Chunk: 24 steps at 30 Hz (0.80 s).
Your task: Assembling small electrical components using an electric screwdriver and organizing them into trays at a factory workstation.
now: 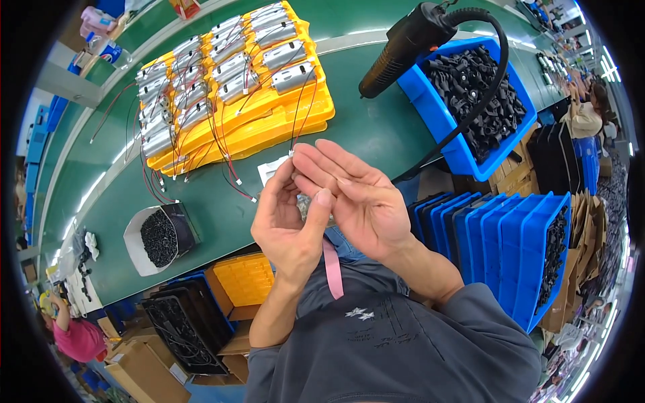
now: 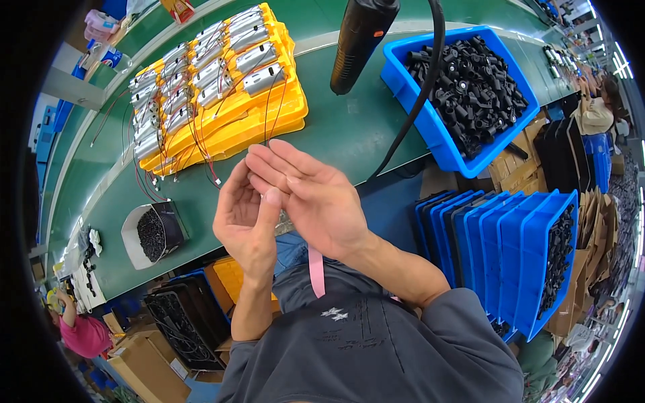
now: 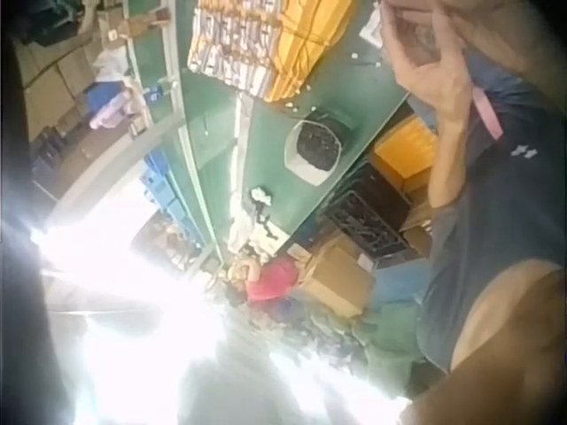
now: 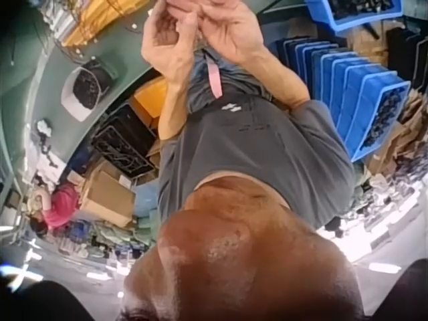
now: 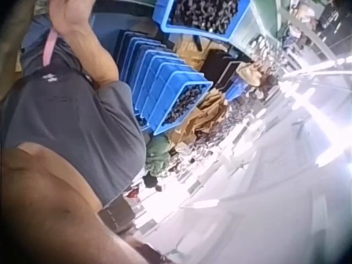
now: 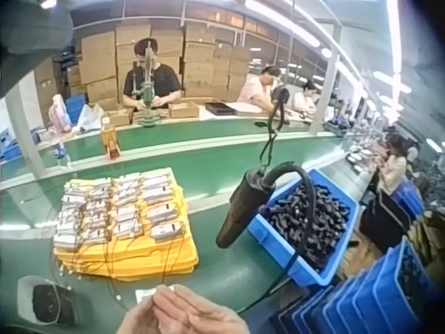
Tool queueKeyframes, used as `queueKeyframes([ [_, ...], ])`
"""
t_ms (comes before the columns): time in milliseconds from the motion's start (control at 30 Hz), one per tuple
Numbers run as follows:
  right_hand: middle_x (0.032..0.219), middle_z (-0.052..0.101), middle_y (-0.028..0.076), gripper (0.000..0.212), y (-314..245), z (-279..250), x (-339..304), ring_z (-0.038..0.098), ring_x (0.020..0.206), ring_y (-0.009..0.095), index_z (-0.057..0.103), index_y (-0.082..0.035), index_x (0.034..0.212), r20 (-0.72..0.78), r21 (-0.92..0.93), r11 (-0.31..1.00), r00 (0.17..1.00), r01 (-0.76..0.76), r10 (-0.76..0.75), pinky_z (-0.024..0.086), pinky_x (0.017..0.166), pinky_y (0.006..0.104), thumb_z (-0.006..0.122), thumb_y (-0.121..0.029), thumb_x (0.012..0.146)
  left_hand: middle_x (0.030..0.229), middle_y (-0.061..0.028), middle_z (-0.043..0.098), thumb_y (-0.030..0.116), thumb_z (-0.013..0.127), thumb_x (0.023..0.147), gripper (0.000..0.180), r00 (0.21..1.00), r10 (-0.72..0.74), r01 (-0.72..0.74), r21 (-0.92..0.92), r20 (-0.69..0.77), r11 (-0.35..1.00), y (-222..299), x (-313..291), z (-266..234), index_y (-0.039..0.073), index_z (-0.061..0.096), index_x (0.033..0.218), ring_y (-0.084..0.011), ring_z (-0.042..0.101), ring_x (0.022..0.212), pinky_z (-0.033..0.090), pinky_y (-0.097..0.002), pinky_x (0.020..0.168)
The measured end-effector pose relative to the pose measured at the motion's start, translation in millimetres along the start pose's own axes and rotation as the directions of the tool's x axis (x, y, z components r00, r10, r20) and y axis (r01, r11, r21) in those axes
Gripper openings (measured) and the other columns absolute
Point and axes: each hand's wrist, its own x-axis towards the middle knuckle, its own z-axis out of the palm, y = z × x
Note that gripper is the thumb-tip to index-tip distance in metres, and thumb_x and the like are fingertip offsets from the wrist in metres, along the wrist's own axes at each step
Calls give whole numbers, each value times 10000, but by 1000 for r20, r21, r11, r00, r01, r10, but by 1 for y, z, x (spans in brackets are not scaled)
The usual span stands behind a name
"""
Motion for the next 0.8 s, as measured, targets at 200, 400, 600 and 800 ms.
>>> queueKeyframes([
  [200, 1416, 254, 289, 468, 0, 4, -1, 276, 1331, 362, 287, 92, 1350, 57, -44, 997, 996, -60, 62, 230, 1113, 475, 378, 10, 899, 998, -139, 619, -38, 707, 751, 371, 984, -21, 47, 146, -178, 988, 11, 10, 1, -109, 554, 1082, -158, 592, 909, 477, -270, 829],
  [400, 1412, 244, 306, 499, 0, 7, 6, 258, 1337, 373, 278, 112, 1344, 102, 40, 989, 986, -139, 135, 199, 1119, 488, 398, -16, 877, 803, -102, 648, 52, 663, 826, 179, 955, 36, 30, 216, -296, 976, 19, 25, -12, -83, 619, 936, -123, 605, 696, 496, -235, 652],
  [600, 1410, 252, 299, 516, 1, 7, 11, 249, 1337, 380, 249, 129, 1343, 72, 175, 963, 978, -207, 197, 181, 1123, 488, 357, -75, 881, 738, -111, 646, 164, 588, 902, 228, 898, 118, -10, 250, -423, 968, 41, 48, -73, -57, 636, 921, -115, 579, 604, 459, -215, 551],
  [800, 1416, 250, 286, 533, 3, 7, 19, 246, 1340, 377, 227, 133, 1349, 129, 207, 954, 973, -217, 193, 176, 1128, 464, 386, -93, 892, 983, -162, 633, 64, 559, 887, 300, 806, 470, -188, 597, -360, 780, 75, 85, -137, -80, 531, 1148, -177, 603, 891, 476, -259, 781],
])
